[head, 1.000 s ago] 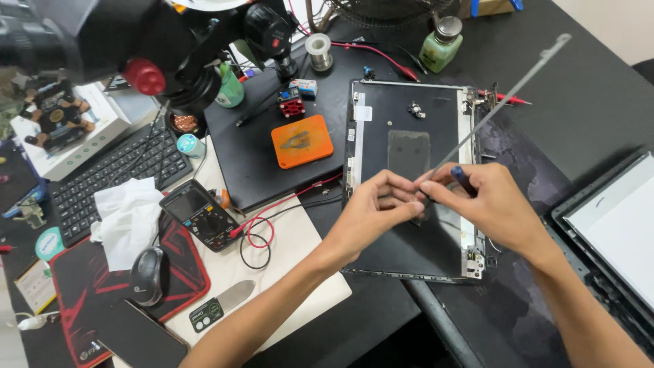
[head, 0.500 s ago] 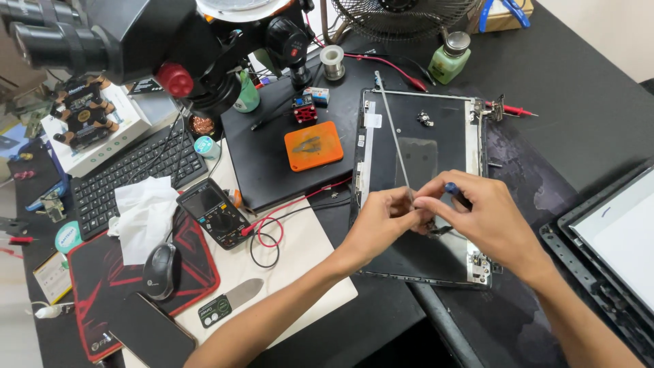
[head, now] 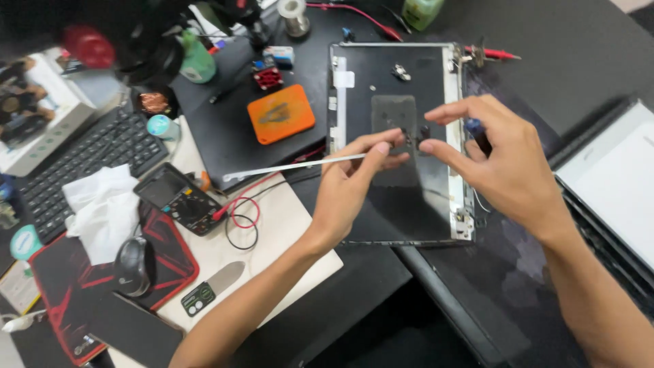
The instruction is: Replacing or repairing a laptop screen assembly and internal components.
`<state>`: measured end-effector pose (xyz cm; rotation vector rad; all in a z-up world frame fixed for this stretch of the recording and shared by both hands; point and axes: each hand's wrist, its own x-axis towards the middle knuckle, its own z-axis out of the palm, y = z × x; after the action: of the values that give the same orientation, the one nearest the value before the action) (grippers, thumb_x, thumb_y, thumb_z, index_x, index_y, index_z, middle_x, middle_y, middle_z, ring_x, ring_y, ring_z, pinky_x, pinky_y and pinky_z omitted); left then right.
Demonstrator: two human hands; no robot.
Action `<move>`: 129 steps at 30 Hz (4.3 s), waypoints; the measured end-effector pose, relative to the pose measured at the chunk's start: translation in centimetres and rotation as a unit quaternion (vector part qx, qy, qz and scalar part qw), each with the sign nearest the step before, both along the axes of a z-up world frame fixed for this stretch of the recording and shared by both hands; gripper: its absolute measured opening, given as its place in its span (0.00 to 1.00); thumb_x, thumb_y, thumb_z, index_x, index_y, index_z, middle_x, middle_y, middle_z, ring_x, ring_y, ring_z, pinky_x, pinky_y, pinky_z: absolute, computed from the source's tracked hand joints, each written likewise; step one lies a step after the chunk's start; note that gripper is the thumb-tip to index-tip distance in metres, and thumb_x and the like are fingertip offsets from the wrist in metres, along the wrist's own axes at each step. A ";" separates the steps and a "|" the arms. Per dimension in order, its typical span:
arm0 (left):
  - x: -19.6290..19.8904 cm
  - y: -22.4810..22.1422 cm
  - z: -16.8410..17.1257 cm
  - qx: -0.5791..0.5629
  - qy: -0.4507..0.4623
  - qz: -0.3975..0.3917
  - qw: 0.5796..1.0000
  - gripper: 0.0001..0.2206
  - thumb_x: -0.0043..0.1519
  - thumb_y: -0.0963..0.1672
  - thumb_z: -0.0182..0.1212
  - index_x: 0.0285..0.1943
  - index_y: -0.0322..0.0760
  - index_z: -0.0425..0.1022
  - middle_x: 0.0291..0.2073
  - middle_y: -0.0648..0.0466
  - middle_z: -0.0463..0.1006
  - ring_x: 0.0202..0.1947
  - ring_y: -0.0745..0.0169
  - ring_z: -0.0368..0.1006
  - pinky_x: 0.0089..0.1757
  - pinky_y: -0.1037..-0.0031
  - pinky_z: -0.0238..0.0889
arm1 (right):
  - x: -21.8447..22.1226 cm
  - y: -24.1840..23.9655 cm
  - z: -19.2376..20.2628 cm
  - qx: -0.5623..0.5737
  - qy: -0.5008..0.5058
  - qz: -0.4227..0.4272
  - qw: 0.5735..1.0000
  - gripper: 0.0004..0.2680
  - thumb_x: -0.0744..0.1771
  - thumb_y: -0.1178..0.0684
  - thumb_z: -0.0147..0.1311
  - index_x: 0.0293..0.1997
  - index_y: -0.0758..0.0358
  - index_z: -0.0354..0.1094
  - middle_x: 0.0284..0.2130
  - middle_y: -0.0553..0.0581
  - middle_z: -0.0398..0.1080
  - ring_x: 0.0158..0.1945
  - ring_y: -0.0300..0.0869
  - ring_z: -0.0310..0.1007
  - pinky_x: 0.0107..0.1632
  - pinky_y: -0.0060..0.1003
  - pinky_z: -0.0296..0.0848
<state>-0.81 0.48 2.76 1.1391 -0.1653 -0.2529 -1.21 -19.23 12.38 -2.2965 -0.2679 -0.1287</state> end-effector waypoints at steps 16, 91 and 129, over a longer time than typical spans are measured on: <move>-5.9 -4.0 1.0 0.043 -0.004 -0.138 0.989 0.16 0.73 0.44 0.52 0.66 0.28 0.69 0.60 0.44 0.77 0.59 0.57 0.77 0.59 0.71 0.68 | -6.8 -5.8 -2.3 0.024 0.152 -0.105 0.982 0.10 0.66 0.55 0.62 0.50 0.64 0.69 0.31 0.49 0.76 0.19 0.29 0.52 0.24 0.29 0.53; -17.1 0.9 -6.7 0.656 -0.372 0.019 0.657 0.33 0.68 0.53 0.58 0.75 0.25 0.60 0.70 0.24 0.57 0.73 0.27 0.53 0.68 0.44 0.47 | -12.2 -6.8 -6.1 -0.133 0.182 -0.157 0.961 0.13 0.65 0.54 0.65 0.53 0.63 0.74 0.32 0.54 0.78 0.20 0.33 0.58 0.25 0.33 0.59; -13.8 5.0 -6.1 0.625 -0.474 0.048 0.619 0.24 0.57 0.38 0.57 0.63 0.16 0.69 0.57 0.33 0.73 0.59 0.38 0.70 0.60 0.56 0.61 | -10.8 -6.0 -3.6 -0.226 0.220 -0.134 0.940 0.15 0.63 0.46 0.68 0.51 0.57 0.75 0.34 0.58 0.70 0.31 0.45 0.70 0.37 0.40 0.72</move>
<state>-14.65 5.50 -3.36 2.6242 -0.9831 0.4942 -12.03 -25.24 8.78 -2.7269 0.2784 0.3425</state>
